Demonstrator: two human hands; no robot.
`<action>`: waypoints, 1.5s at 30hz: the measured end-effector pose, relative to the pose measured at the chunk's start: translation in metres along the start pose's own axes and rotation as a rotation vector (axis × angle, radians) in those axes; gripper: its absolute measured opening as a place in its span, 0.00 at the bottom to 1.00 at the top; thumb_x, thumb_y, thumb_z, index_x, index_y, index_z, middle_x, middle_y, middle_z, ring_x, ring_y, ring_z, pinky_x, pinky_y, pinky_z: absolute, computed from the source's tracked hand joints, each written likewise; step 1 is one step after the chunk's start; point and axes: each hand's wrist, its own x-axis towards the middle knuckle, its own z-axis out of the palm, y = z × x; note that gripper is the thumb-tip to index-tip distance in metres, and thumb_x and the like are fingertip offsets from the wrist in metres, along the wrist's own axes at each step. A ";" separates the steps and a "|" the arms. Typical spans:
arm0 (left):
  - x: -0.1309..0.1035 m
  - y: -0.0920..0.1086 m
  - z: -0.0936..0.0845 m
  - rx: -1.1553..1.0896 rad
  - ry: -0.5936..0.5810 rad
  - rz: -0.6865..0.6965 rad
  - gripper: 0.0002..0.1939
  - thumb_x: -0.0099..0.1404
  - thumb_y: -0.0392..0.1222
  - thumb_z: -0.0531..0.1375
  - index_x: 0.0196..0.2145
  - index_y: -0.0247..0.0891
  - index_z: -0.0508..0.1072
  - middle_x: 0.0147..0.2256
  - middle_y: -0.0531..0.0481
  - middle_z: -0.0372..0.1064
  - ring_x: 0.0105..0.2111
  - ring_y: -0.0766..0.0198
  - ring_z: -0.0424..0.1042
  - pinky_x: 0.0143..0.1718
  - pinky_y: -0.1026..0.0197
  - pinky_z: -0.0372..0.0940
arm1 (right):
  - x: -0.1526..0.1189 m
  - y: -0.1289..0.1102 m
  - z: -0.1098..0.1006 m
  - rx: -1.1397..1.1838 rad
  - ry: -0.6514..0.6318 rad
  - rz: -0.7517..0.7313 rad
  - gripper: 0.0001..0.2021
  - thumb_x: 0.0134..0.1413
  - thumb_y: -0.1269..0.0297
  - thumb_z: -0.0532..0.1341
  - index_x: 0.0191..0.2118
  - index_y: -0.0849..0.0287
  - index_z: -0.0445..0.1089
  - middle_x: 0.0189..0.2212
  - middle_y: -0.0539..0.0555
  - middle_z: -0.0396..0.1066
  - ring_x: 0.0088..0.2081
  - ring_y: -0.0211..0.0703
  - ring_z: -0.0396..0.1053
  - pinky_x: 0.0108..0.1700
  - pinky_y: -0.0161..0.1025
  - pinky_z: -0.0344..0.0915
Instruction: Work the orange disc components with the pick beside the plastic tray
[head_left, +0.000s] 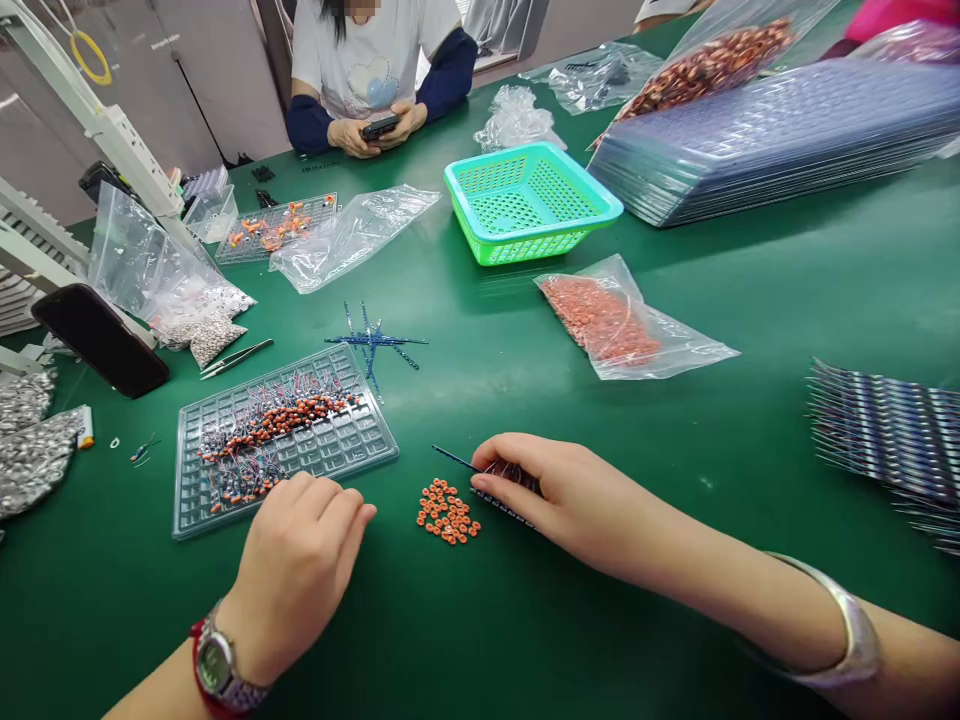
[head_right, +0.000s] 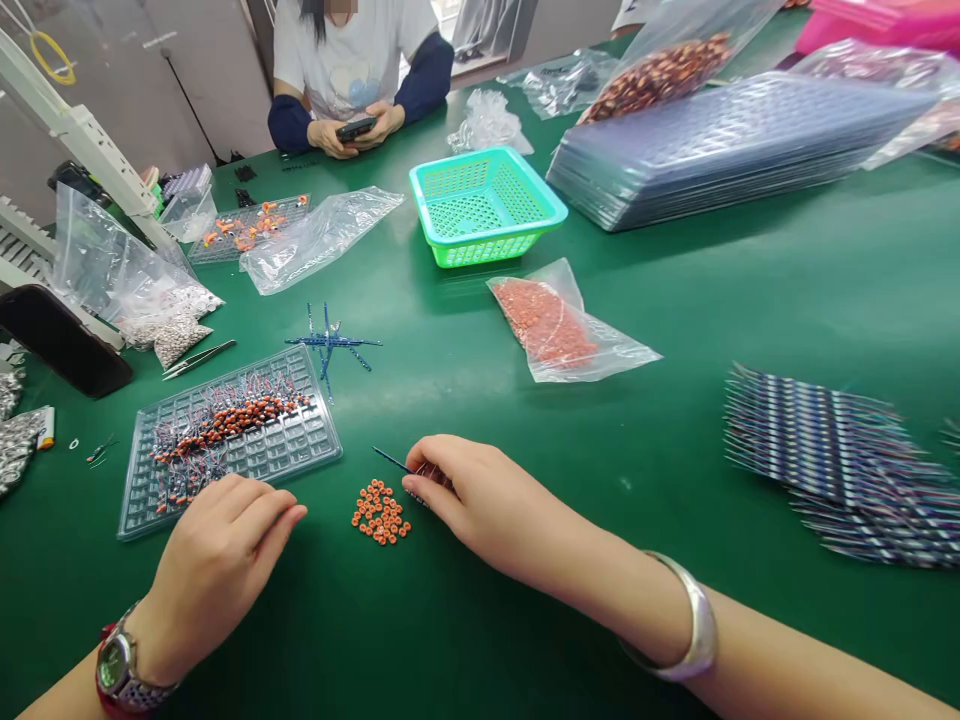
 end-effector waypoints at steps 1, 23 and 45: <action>0.002 0.003 0.003 -0.032 0.005 0.013 0.07 0.68 0.36 0.56 0.31 0.37 0.71 0.27 0.52 0.67 0.28 0.62 0.63 0.32 0.57 0.58 | -0.001 0.000 0.001 -0.038 0.008 -0.026 0.06 0.58 0.63 0.54 0.32 0.55 0.65 0.28 0.53 0.72 0.29 0.44 0.68 0.31 0.39 0.63; -0.006 0.005 0.020 -0.309 0.101 0.124 0.04 0.64 0.30 0.59 0.37 0.34 0.71 0.24 0.52 0.67 0.24 0.65 0.62 0.26 0.59 0.56 | 0.004 -0.006 0.004 -0.088 -0.041 -0.084 0.10 0.59 0.68 0.53 0.26 0.54 0.59 0.20 0.47 0.64 0.21 0.38 0.60 0.23 0.34 0.57; -0.006 0.006 0.022 -0.352 0.088 0.133 0.05 0.63 0.29 0.59 0.37 0.33 0.72 0.23 0.51 0.67 0.24 0.64 0.61 0.25 0.58 0.55 | 0.012 -0.005 0.002 -0.025 -0.037 -0.049 0.11 0.61 0.65 0.54 0.26 0.55 0.61 0.21 0.49 0.66 0.23 0.38 0.62 0.24 0.34 0.59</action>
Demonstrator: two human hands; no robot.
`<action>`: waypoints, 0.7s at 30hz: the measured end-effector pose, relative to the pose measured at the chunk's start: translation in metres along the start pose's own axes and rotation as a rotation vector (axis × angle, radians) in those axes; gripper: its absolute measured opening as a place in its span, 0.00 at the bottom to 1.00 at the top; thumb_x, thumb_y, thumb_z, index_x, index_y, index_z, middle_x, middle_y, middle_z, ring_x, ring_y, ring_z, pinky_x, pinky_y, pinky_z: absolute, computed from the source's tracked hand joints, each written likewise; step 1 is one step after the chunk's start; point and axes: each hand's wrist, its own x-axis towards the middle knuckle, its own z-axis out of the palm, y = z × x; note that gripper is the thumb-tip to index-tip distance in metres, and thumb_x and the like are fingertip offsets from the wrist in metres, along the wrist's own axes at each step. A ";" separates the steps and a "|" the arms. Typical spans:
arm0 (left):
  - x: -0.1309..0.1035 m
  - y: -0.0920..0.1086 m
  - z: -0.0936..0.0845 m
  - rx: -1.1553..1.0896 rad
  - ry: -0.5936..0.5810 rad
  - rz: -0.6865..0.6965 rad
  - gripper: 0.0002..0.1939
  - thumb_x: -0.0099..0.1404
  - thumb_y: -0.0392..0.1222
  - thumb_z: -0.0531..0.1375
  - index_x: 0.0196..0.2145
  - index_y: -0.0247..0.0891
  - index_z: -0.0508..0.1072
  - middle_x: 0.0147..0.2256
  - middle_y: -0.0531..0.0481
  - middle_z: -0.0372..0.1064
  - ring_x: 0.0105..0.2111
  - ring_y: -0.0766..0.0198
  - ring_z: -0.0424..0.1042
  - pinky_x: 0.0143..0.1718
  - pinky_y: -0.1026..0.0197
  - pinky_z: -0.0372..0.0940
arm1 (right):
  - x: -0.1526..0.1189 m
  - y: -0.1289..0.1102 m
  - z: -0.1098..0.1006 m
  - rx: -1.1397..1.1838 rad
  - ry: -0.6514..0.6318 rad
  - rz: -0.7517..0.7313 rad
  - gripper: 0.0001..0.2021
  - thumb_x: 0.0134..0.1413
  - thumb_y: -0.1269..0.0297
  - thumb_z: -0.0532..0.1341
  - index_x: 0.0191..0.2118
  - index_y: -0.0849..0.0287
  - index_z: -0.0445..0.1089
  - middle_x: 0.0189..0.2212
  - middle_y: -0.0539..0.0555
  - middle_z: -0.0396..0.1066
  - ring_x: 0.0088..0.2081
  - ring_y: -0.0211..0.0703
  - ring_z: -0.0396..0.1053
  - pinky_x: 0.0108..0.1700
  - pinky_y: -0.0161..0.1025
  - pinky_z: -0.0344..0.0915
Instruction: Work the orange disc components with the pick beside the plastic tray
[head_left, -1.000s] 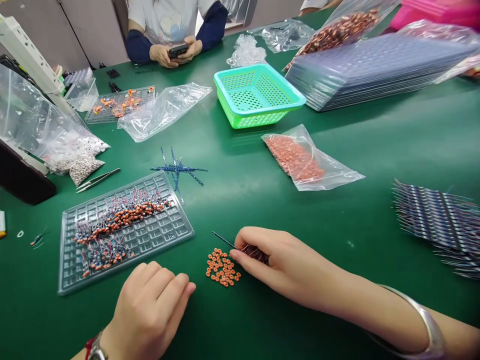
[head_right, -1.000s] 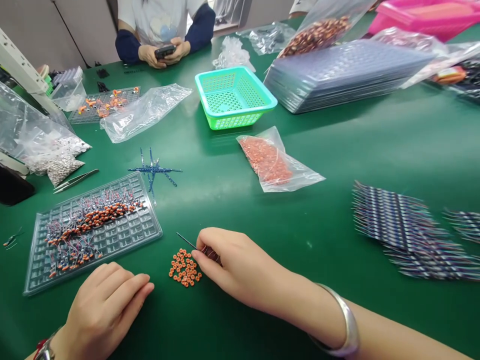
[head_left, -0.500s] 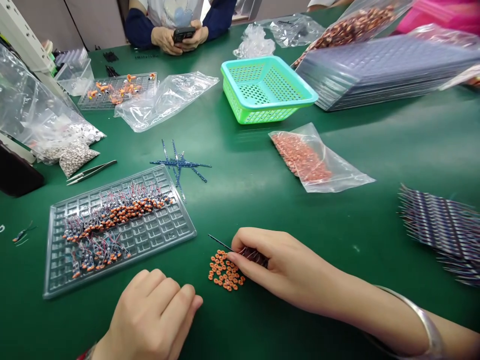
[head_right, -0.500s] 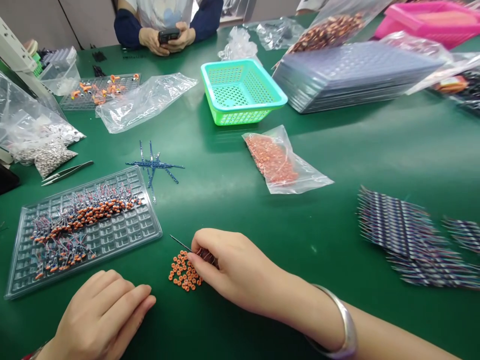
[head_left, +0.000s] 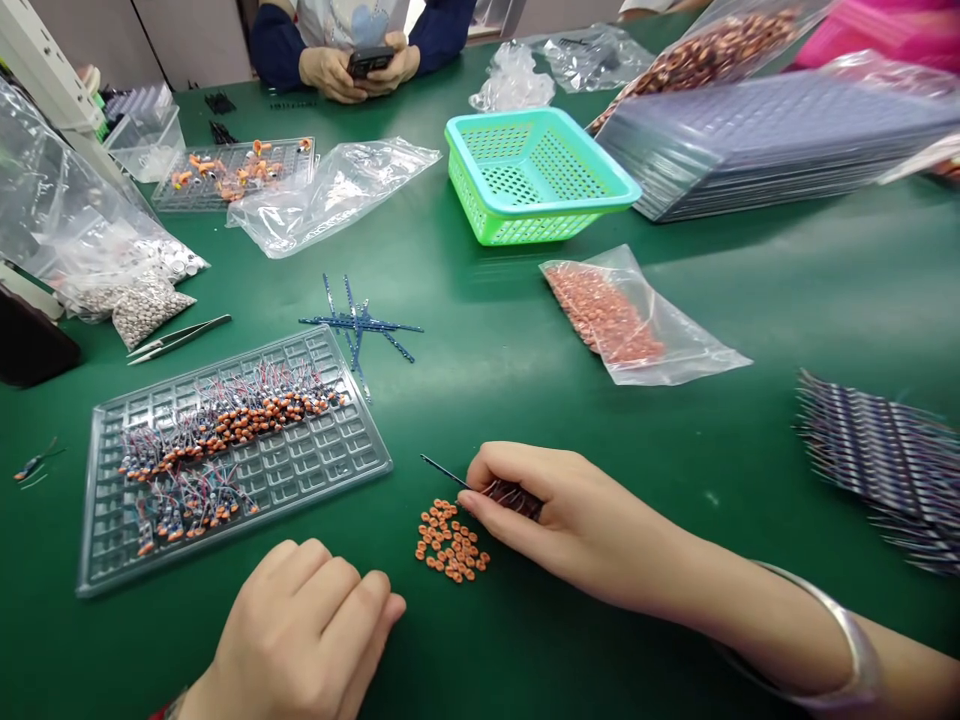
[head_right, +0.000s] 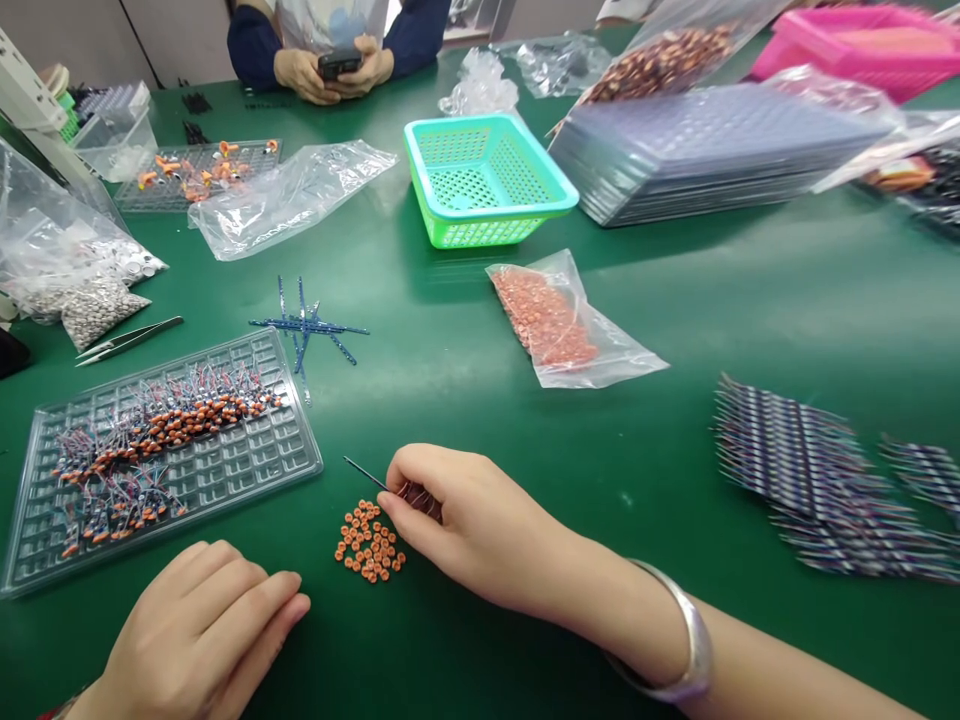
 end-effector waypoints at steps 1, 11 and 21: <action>0.000 0.000 0.000 -0.001 -0.002 0.001 0.05 0.63 0.29 0.59 0.38 0.33 0.72 0.23 0.51 0.67 0.24 0.64 0.61 0.25 0.58 0.56 | 0.000 0.000 0.000 -0.002 -0.006 -0.006 0.11 0.61 0.66 0.54 0.26 0.55 0.61 0.21 0.49 0.66 0.23 0.38 0.62 0.24 0.34 0.59; -0.001 0.001 0.000 0.006 -0.002 0.001 0.05 0.63 0.29 0.59 0.37 0.33 0.72 0.23 0.51 0.67 0.24 0.64 0.62 0.25 0.58 0.56 | -0.001 -0.003 -0.001 0.023 -0.024 -0.010 0.11 0.59 0.67 0.55 0.25 0.55 0.60 0.20 0.47 0.64 0.21 0.37 0.60 0.23 0.33 0.57; -0.002 0.002 0.001 0.003 -0.004 0.006 0.05 0.63 0.29 0.59 0.37 0.32 0.72 0.23 0.51 0.67 0.24 0.64 0.61 0.25 0.58 0.55 | 0.004 -0.002 0.000 0.132 -0.059 0.038 0.11 0.59 0.65 0.55 0.25 0.55 0.60 0.19 0.46 0.60 0.21 0.35 0.56 0.22 0.32 0.56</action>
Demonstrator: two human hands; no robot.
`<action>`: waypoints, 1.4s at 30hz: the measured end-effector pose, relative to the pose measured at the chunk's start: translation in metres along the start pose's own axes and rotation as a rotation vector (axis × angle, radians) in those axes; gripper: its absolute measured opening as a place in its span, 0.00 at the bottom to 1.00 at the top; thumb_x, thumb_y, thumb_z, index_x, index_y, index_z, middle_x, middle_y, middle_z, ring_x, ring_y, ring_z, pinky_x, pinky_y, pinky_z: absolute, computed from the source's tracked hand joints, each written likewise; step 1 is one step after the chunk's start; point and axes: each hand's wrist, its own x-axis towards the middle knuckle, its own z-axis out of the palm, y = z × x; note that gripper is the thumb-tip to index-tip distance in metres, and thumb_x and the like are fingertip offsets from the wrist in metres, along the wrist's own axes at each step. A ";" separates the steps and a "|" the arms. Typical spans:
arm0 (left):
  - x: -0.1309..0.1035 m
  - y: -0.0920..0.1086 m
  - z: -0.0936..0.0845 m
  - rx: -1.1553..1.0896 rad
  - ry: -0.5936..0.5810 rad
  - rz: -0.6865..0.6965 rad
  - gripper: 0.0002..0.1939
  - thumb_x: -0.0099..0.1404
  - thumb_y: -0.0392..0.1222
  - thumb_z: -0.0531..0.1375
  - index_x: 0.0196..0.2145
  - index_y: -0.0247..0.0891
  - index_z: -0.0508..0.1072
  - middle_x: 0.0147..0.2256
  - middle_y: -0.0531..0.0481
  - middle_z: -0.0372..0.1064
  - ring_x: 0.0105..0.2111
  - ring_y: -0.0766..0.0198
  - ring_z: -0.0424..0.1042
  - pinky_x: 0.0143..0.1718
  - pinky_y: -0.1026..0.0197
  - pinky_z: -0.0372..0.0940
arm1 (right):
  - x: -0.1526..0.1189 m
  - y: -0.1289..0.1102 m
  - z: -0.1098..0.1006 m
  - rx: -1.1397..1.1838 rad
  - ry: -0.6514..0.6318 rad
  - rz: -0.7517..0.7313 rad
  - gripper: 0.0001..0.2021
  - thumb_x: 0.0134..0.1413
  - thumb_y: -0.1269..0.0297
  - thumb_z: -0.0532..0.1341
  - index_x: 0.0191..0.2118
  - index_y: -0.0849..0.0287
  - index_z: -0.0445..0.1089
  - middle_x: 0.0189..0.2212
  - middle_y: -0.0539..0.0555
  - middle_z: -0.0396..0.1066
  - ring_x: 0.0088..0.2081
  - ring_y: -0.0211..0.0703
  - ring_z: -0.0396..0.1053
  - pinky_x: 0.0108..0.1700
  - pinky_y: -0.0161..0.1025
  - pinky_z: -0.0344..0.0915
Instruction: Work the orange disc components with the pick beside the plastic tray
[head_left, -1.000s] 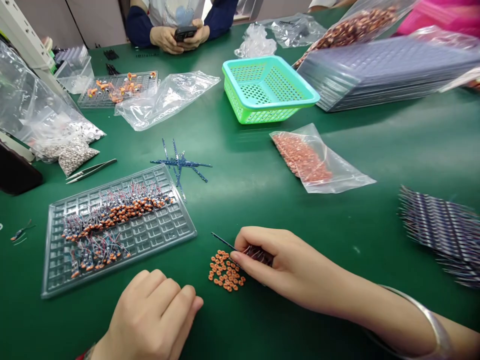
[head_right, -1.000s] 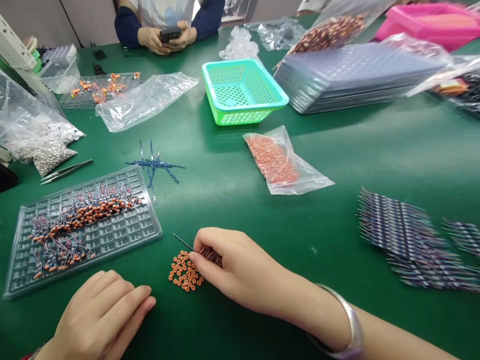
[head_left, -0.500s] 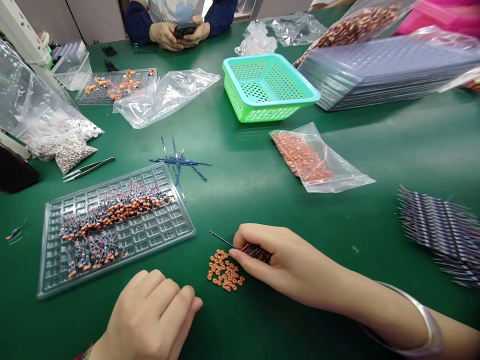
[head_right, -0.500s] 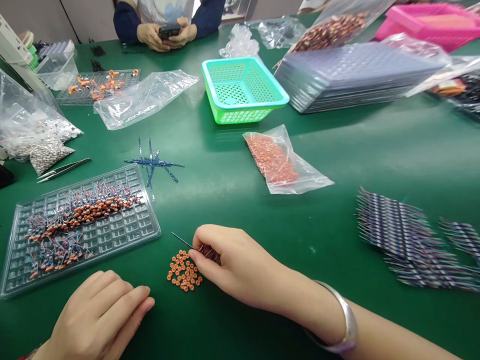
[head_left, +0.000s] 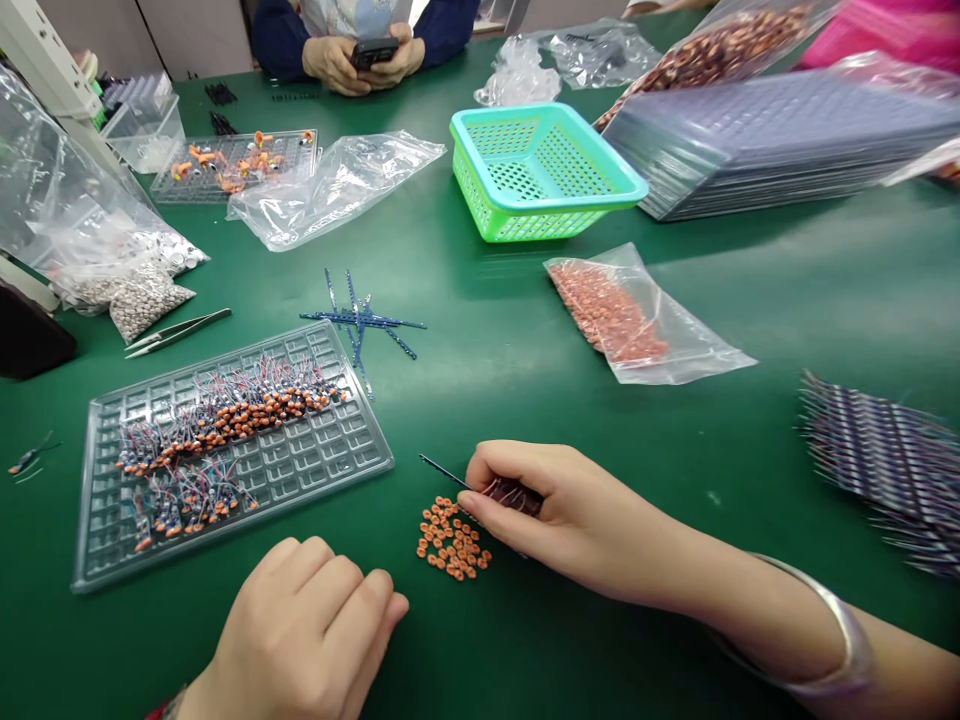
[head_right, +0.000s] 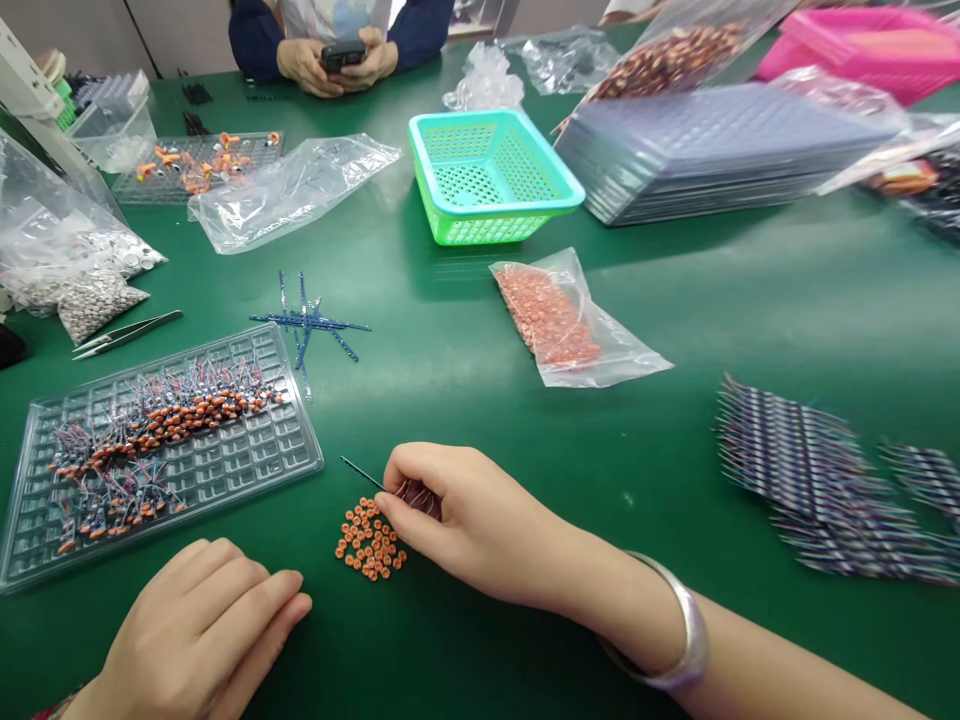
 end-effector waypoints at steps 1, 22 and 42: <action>0.000 0.000 0.000 0.002 0.000 -0.001 0.05 0.63 0.29 0.59 0.37 0.33 0.72 0.23 0.51 0.67 0.24 0.64 0.61 0.24 0.58 0.55 | 0.000 0.000 0.000 -0.002 0.002 0.000 0.11 0.59 0.65 0.55 0.25 0.55 0.60 0.19 0.46 0.61 0.21 0.35 0.56 0.22 0.32 0.56; 0.001 0.001 0.000 0.008 -0.002 -0.004 0.04 0.62 0.29 0.59 0.36 0.32 0.73 0.22 0.51 0.66 0.23 0.65 0.59 0.24 0.58 0.53 | -0.003 0.001 0.003 -0.115 0.004 -0.051 0.10 0.61 0.66 0.54 0.26 0.54 0.59 0.21 0.47 0.63 0.22 0.37 0.60 0.24 0.33 0.58; 0.009 0.003 0.003 -0.017 -0.028 -0.042 0.03 0.63 0.31 0.60 0.34 0.32 0.74 0.22 0.52 0.66 0.23 0.64 0.59 0.23 0.57 0.53 | -0.006 -0.008 0.009 -0.342 -0.044 -0.170 0.14 0.63 0.73 0.50 0.28 0.52 0.46 0.21 0.44 0.55 0.19 0.37 0.53 0.22 0.34 0.53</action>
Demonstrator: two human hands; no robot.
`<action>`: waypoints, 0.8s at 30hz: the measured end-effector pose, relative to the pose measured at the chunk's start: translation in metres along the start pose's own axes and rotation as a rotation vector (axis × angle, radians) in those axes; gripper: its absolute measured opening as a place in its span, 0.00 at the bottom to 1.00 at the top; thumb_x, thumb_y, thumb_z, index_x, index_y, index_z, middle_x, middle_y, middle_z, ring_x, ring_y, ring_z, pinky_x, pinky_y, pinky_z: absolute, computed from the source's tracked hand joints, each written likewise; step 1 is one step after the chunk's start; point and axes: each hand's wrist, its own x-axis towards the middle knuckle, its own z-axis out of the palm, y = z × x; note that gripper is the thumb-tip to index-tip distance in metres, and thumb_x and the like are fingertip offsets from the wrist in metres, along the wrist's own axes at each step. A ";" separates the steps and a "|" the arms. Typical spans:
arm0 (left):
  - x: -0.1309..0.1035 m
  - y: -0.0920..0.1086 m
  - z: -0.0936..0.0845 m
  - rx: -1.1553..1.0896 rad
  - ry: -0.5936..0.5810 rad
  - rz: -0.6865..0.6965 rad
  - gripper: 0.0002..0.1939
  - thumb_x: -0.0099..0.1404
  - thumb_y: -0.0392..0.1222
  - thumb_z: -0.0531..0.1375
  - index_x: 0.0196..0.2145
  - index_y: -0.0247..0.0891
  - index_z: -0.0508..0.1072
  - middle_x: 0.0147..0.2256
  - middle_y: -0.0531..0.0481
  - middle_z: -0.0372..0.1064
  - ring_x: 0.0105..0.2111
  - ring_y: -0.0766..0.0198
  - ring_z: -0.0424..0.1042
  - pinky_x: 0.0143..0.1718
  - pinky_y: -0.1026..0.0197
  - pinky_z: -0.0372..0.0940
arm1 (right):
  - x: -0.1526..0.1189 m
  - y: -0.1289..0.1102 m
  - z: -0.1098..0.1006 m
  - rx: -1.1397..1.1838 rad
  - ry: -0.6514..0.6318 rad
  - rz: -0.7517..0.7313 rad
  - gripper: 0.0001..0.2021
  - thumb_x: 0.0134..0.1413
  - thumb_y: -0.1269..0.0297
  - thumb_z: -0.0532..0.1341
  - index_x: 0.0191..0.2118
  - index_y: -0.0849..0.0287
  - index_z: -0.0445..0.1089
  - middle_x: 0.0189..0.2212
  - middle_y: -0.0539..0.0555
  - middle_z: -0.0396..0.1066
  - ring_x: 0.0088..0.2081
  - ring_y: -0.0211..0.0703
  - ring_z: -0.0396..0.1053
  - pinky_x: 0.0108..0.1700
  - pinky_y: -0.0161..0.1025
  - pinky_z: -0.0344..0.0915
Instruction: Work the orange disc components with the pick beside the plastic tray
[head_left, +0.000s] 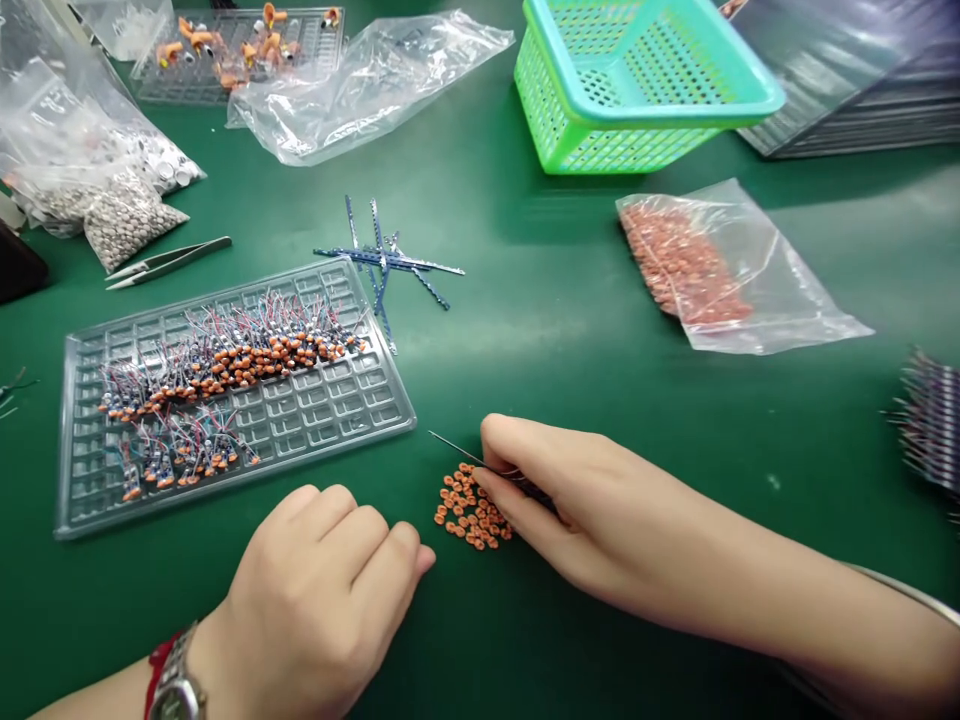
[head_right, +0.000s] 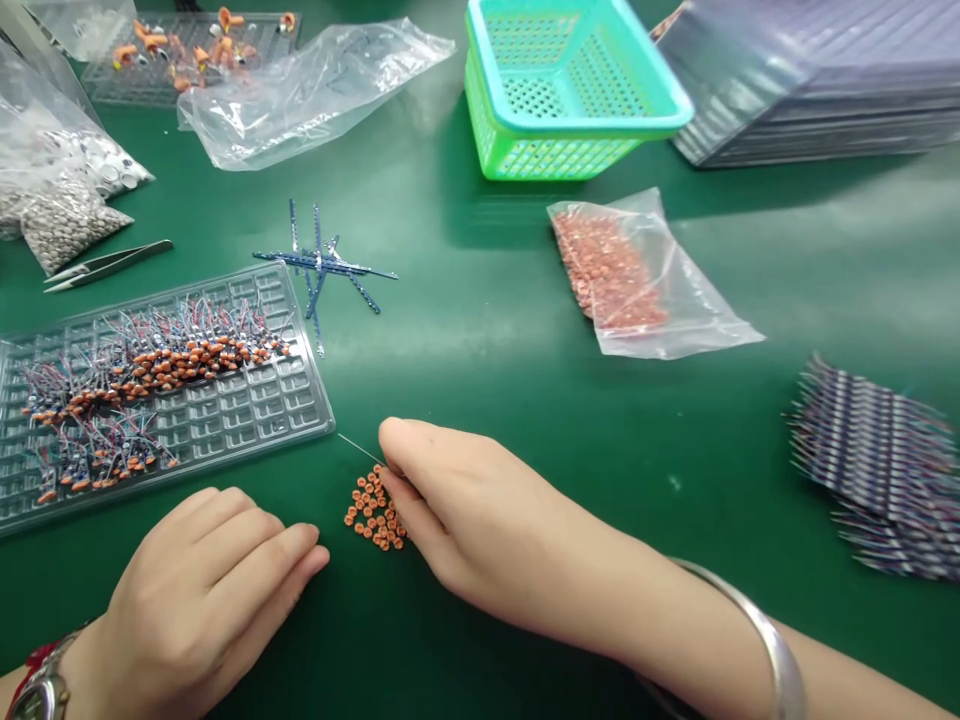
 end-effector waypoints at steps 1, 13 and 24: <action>0.001 0.000 0.000 -0.004 0.002 -0.004 0.03 0.63 0.31 0.60 0.35 0.32 0.74 0.22 0.51 0.67 0.23 0.64 0.59 0.23 0.57 0.53 | 0.000 0.000 0.000 0.000 -0.007 -0.001 0.14 0.63 0.73 0.49 0.28 0.52 0.45 0.21 0.44 0.54 0.19 0.37 0.53 0.22 0.34 0.52; 0.001 0.002 0.005 -0.123 -0.013 -0.107 0.04 0.65 0.34 0.58 0.37 0.35 0.73 0.26 0.52 0.68 0.26 0.65 0.63 0.27 0.59 0.59 | 0.002 0.000 -0.004 0.137 -0.042 0.071 0.13 0.62 0.70 0.49 0.27 0.52 0.47 0.21 0.45 0.56 0.21 0.39 0.53 0.24 0.36 0.52; 0.026 0.014 -0.002 -0.687 -0.209 -0.544 0.07 0.67 0.40 0.58 0.37 0.42 0.77 0.32 0.54 0.74 0.32 0.68 0.71 0.35 0.66 0.63 | 0.000 -0.004 -0.010 0.945 -0.229 0.190 0.19 0.57 0.47 0.62 0.29 0.58 0.63 0.23 0.47 0.62 0.25 0.37 0.58 0.28 0.35 0.57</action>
